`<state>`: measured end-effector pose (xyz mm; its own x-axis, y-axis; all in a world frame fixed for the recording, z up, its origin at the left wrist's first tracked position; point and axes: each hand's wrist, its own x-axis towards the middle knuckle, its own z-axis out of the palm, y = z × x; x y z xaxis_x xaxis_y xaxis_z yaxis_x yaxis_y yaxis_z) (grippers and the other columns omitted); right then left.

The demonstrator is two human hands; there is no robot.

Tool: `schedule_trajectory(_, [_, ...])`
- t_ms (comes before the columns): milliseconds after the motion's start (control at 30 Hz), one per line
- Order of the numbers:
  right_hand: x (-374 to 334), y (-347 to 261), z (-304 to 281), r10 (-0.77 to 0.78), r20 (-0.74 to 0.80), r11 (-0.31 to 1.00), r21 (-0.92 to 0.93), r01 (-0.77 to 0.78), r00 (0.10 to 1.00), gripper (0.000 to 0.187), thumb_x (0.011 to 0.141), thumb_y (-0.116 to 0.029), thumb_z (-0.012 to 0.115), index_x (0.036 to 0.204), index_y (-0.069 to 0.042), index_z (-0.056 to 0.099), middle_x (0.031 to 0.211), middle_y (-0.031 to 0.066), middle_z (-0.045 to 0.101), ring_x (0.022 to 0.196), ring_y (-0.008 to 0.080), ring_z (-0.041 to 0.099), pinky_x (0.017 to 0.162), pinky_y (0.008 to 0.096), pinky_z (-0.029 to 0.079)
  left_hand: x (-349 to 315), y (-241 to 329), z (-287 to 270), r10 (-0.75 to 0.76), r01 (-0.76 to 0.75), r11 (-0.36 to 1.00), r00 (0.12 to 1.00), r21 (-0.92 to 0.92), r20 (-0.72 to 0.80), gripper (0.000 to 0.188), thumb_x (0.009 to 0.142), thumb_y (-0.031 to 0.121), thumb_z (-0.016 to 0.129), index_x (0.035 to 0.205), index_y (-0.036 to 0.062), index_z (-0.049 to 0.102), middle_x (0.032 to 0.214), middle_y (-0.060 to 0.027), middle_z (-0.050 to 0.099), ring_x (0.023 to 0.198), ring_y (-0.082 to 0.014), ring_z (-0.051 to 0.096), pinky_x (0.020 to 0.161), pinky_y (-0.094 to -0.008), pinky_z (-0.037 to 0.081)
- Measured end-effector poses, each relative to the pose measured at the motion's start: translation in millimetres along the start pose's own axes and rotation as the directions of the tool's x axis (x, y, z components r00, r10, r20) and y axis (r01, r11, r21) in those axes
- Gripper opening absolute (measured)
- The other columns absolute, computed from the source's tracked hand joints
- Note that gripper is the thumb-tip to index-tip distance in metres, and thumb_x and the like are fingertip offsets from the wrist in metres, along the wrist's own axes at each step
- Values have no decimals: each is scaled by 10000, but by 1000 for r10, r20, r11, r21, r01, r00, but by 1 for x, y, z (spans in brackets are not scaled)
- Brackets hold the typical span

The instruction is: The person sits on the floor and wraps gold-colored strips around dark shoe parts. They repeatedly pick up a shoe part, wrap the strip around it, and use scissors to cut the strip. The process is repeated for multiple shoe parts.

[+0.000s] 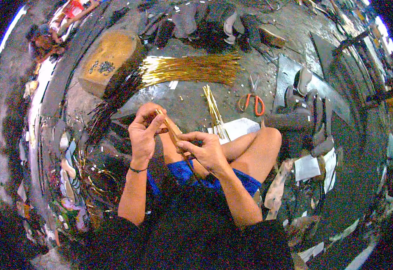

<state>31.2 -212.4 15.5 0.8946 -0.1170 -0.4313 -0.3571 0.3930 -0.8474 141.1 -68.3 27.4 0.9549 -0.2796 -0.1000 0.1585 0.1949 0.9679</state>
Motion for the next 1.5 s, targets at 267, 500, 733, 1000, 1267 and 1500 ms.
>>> schedule_trajectory(267, [-16, -10, 19, -181, -43, 980, 81, 184, 983, 205, 903, -114, 709, 1055, 21, 688, 930, 100, 712, 730, 132, 680, 576, 254, 543, -13, 15, 1, 73, -87, 974, 994, 211, 76, 293, 857, 65, 745, 1126, -27, 675, 935, -63, 713, 778, -91, 662, 663, -233, 572])
schedule_trajectory(500, [-1, -6, 38, -740, -61, 565, -597, 570, 670, 240, 816, -19, 685, 1054, -46, 702, 945, 147, 651, 796, 298, 673, 661, 355, 548, -45, 27, 11, 244, -220, 857, 970, 467, 9, 295, 884, 78, 714, 1147, -50, 679, 968, -100, 734, 843, -119, 688, 769, -233, 551])
schedule_trajectory(733, [-3, -1, 55, -820, 24, 390, -707, 590, 571, 182, 812, -50, 712, 993, -51, 692, 943, 138, 676, 794, 316, 680, 657, 376, 557, -54, 19, -3, 249, -192, 912, 961, 363, -117, 196, 868, 103, 739, 1007, -36, 729, 935, -70, 731, 820, -112, 670, 754, -246, 548])
schedule_trajectory(1000, [-10, 3, 50, -598, -122, 734, -479, 481, 792, 164, 892, -64, 694, 1044, -5, 681, 891, 65, 723, 755, 104, 672, 642, 244, 537, -51, 1, -41, 227, -205, 899, 974, 387, -11, 241, 925, 136, 673, 1074, -54, 675, 1032, -98, 717, 886, -148, 656, 790, -279, 523])
schedule_trajectory(1267, [-14, 10, 51, -488, -106, 838, -336, 431, 866, 172, 900, -133, 703, 1020, -10, 691, 822, 90, 715, 725, 91, 635, 637, 267, 514, -64, -47, -104, 228, -134, 634, 973, 762, -19, 614, 885, 212, 698, 1330, -85, 397, 1232, -220, 579, 1141, -287, 573, 1011, -401, 438])
schedule_trajectory(1500, [-37, -18, 59, -450, 55, 729, -554, 402, 892, 202, 833, -216, 757, 945, -50, 732, 849, 126, 715, 676, 223, 677, 615, 339, 524, -95, 31, -44, 126, -87, 879, 991, 469, -51, 408, 848, 102, 721, 1195, -16, 544, 1030, -77, 673, 912, -150, 632, 844, -305, 511])
